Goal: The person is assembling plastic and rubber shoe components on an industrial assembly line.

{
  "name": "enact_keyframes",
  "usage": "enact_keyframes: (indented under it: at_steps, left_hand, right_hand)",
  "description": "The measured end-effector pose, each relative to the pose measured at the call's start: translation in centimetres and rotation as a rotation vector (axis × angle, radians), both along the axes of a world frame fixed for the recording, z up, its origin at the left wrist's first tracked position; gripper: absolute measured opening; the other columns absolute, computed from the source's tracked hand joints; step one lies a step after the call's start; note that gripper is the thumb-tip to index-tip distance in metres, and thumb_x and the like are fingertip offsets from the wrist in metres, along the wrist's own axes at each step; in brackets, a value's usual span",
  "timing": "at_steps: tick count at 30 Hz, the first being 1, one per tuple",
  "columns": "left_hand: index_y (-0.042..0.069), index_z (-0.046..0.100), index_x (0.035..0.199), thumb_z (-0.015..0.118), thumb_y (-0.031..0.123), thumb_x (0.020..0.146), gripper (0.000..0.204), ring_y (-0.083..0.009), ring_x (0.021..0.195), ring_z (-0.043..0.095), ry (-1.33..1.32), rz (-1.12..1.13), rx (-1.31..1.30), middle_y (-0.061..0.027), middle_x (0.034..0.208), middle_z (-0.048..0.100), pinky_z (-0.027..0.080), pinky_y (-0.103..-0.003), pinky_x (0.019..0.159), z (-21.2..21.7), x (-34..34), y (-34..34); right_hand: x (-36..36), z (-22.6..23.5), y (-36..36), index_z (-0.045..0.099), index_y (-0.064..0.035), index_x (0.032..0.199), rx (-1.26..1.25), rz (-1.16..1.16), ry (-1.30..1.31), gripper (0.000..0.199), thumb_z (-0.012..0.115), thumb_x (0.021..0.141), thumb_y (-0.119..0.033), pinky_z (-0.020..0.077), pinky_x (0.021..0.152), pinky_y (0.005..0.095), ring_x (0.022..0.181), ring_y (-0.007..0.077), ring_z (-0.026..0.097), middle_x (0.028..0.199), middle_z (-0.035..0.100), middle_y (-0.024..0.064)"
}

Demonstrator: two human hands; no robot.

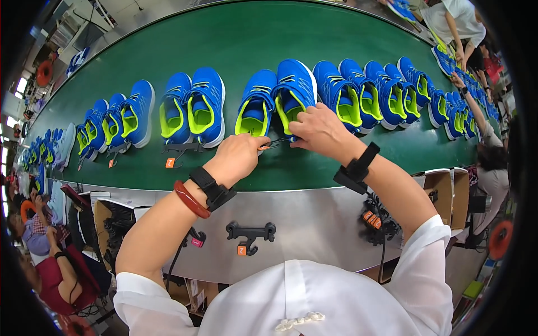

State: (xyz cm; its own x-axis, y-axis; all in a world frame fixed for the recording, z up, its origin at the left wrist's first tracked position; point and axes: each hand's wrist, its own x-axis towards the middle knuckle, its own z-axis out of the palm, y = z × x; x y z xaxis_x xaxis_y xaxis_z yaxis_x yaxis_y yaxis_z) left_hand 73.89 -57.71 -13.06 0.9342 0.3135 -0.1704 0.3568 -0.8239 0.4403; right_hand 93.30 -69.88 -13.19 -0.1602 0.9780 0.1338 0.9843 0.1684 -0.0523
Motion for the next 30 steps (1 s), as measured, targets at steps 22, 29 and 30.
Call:
enact_keyframes:
  at_steps: [22,29,30]
  left_hand:
    - [0.002,0.063,0.094,0.046,-0.014,0.072,0.032,-0.0266,0.083,0.061,-0.576,0.023,-0.068,-0.0118,0.094,0.061,0.049,-0.032,0.072,2.8,3.0,-1.5]
    - [0.005,0.061,0.105,0.053,-0.001,0.079,0.029,-0.0334,0.088,0.06,-0.442,-0.062,-0.198,-0.0117,0.104,0.06,0.049,-0.037,0.075,1.4,10.4,-7.8]
    - [0.005,0.061,0.105,0.053,-0.001,0.079,0.029,-0.0334,0.088,0.06,-0.452,-0.079,-0.2,-0.0117,0.104,0.06,0.049,-0.037,0.075,1.0,11.3,-8.3]
  right_hand:
    - [-12.0,-1.5,-9.1,0.062,-0.005,0.085,-0.164,0.105,0.622,0.039,0.075,0.067,-0.037,0.0434,0.077,0.0374,0.089,0.0272,0.056,0.088,0.059,0.0111]
    - [-15.0,-3.2,-10.3,0.061,-0.0083,0.079,-0.267,0.018,0.514,0.027,0.075,0.064,-0.026,0.0435,0.075,0.0377,0.089,0.0252,0.056,0.083,0.059,0.0056]
    - [-14.9,-3.4,-10.4,0.061,-0.0083,0.079,-0.261,0.001,0.505,0.027,0.075,0.064,-0.026,0.0435,0.075,0.0377,0.089,0.0252,0.056,0.083,0.059,0.0056]
